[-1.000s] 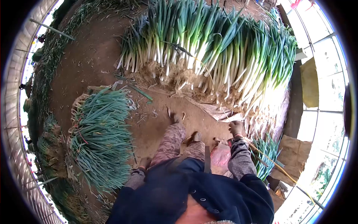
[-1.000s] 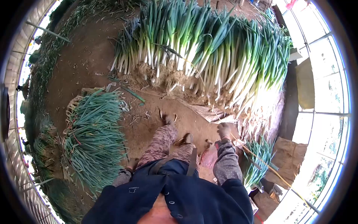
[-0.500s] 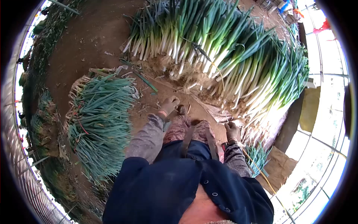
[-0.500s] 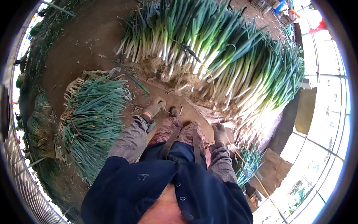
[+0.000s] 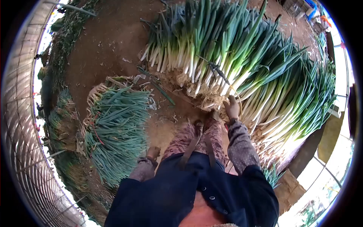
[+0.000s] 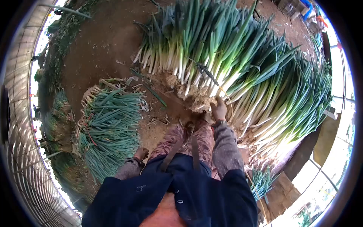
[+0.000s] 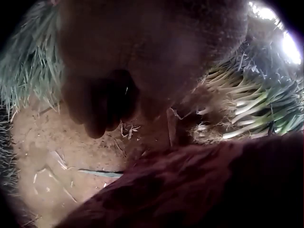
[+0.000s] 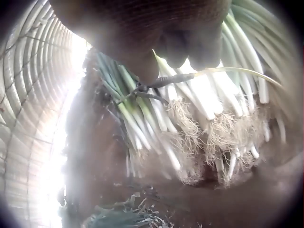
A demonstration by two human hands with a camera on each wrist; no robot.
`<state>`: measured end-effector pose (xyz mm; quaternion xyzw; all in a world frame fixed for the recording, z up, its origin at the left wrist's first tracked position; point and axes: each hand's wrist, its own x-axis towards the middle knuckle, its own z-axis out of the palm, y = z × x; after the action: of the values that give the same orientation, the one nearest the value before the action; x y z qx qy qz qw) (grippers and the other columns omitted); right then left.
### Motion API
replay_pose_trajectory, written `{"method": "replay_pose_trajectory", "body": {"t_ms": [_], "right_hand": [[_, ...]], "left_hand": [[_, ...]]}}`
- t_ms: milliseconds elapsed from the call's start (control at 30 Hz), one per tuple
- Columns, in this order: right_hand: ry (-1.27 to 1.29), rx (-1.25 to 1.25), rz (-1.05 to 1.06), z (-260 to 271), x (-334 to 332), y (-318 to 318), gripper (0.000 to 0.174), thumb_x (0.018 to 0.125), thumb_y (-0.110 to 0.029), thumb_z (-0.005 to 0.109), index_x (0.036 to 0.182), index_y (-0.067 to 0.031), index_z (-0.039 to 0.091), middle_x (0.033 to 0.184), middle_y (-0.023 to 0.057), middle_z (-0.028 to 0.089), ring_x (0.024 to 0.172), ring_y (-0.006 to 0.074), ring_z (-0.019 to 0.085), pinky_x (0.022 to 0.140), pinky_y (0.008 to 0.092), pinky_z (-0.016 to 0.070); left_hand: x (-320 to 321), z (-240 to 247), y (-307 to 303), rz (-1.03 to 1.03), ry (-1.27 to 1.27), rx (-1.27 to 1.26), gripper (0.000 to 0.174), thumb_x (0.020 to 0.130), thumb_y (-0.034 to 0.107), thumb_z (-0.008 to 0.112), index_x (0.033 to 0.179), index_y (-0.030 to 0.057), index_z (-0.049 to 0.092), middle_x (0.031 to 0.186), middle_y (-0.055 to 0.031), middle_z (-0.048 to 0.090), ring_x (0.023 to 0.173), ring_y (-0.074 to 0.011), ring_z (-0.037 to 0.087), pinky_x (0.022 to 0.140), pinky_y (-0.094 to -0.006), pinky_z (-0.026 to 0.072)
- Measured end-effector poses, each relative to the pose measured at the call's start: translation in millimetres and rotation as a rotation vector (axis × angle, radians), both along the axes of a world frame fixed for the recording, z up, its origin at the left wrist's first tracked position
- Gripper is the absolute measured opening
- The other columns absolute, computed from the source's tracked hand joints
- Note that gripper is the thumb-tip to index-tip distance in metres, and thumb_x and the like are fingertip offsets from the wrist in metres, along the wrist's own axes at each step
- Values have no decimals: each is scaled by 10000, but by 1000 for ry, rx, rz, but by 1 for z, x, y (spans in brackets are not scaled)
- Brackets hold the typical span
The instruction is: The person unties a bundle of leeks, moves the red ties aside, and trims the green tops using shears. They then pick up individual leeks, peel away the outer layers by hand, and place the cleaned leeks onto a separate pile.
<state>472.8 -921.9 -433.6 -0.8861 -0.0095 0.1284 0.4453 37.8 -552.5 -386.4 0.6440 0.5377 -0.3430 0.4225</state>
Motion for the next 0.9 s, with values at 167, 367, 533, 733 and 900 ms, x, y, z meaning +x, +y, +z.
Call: {"method": "replay_pose_trajectory", "body": {"t_ms": [167, 367, 533, 733, 900], "right_hand": [[68, -161, 90, -7, 72, 33, 575, 791, -225, 780, 1296, -56, 563, 1206, 188, 656, 1110, 354, 631, 958, 430, 500], [-12, -300, 112, -21, 127, 67, 542, 773, -185, 779, 1250, -79, 544, 1108, 192, 653, 991, 388, 642, 892, 456, 528], [28, -595, 125, -46, 151, 106, 565, 823, -325, 766, 1254, -70, 507, 1112, 213, 639, 990, 364, 655, 843, 466, 536], [144, -856, 191, -81, 172, 144, 624, 832, -545, 710, 1221, -79, 567, 1081, 115, 636, 958, 261, 620, 808, 407, 494], [191, -405, 262, -96, 176, 112, 361, 865, -408, 720, 1019, -90, 643, 893, 128, 658, 765, 288, 649, 691, 431, 507]], "left_hand": [[70, 21, -9, -310, -167, 63, 328, 885, 285, 622, 956, -22, 715, 788, -139, 701, 700, -220, 674, 658, -344, 511], [192, 0, 36, -384, -129, -193, 256, 926, 214, 620, 1047, -8, 659, 872, -71, 665, 746, -161, 630, 677, -315, 496], [319, -20, 92, -401, -259, -124, 245, 915, 233, 641, 990, 0, 629, 831, -55, 640, 703, -145, 603, 660, -307, 487], [410, 2, 118, -113, -414, -140, 234, 918, 236, 654, 933, 2, 642, 787, -51, 632, 708, -130, 583, 645, -306, 474], [384, -45, 149, -426, -406, -95, 218, 917, 231, 673, 960, 19, 646, 810, -54, 630, 766, -144, 568, 721, -311, 467]]}}
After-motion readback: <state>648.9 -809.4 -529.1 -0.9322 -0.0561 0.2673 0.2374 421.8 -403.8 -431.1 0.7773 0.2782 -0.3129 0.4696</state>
